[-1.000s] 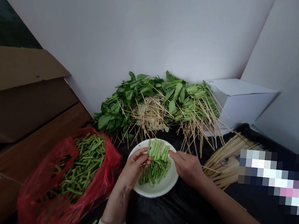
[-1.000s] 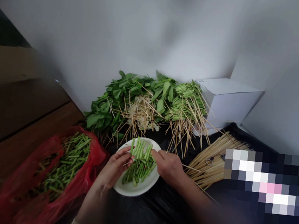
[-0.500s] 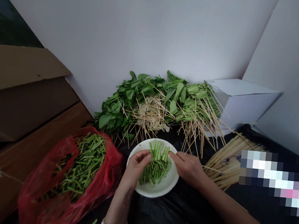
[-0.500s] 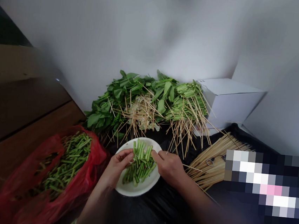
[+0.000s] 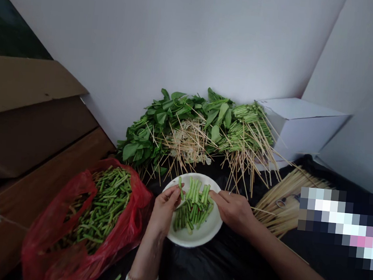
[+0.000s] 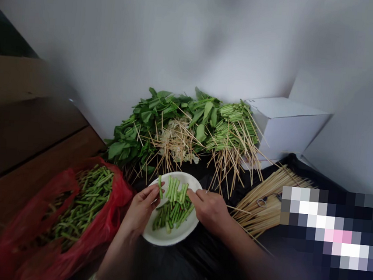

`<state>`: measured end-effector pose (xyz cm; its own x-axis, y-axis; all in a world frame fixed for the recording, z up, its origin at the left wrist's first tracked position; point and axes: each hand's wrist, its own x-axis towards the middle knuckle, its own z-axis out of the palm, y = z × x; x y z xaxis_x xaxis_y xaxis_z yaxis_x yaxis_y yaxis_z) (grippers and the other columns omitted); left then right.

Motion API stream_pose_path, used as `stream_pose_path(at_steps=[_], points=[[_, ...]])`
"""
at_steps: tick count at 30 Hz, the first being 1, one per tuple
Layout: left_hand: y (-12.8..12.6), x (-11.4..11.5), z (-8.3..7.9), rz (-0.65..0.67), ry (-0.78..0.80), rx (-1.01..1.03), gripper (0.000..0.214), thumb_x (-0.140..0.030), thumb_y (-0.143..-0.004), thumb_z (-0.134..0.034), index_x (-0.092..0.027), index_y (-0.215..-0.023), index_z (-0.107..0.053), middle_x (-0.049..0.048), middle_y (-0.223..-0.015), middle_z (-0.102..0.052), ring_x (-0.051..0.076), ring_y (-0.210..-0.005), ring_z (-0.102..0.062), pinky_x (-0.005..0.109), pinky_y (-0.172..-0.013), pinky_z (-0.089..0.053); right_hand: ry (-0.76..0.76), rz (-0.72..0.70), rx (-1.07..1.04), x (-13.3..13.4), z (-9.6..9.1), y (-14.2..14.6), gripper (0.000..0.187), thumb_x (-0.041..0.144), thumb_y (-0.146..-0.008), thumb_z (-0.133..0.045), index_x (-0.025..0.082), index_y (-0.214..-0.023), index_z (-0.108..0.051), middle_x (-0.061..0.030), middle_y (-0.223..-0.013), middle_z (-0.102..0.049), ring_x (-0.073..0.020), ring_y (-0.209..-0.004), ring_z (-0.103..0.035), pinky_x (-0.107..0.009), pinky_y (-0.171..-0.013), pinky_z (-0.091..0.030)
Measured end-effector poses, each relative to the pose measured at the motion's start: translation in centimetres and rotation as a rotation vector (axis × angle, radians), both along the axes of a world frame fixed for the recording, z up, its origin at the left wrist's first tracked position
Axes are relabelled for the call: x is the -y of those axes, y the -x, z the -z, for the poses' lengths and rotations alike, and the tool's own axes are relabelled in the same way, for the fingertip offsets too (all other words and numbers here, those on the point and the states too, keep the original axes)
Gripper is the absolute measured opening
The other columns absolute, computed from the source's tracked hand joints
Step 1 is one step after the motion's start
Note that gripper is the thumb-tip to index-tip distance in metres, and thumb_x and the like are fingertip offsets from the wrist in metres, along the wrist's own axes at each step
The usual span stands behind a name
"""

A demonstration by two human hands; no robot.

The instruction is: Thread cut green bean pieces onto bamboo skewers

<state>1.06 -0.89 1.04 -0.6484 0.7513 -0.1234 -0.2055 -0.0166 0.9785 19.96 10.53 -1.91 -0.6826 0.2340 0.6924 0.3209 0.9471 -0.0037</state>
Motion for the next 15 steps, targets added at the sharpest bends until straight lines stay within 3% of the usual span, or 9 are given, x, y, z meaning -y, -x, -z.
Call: stream_pose_path(at_steps=[8, 15], points=[[0.16, 0.1, 0.56, 0.043, 0.014, -0.004, 0.035, -0.04, -0.067, -0.078, -0.021, -0.096, -0.076, 0.0078, -0.099, -0.073, 0.014, -0.083, -0.062, 0.022, -0.071, -0.045, 0.011, -0.013, 0.008, 0.06, 0.12, 0.04, 0.024, 0.017, -0.092, -0.045, 0.015, -0.109, -0.062, -0.0014, -0.073, -0.062, -0.0115, -0.065, -0.056, -0.023, -0.061, -0.04], [0.11, 0.14, 0.55, 0.083, 0.009, -0.016, 0.033, -0.037, -0.07, -0.076, -0.02, -0.098, -0.076, 0.0079, -0.101, -0.074, 0.014, -0.084, -0.063, 0.023, -0.074, -0.046, 0.008, -0.03, -0.002, 0.16, -0.07, 0.11, 0.024, 0.016, -0.092, -0.045, 0.014, -0.109, -0.062, -0.0009, -0.071, -0.06, -0.0117, -0.061, -0.055, -0.024, -0.059, -0.038]])
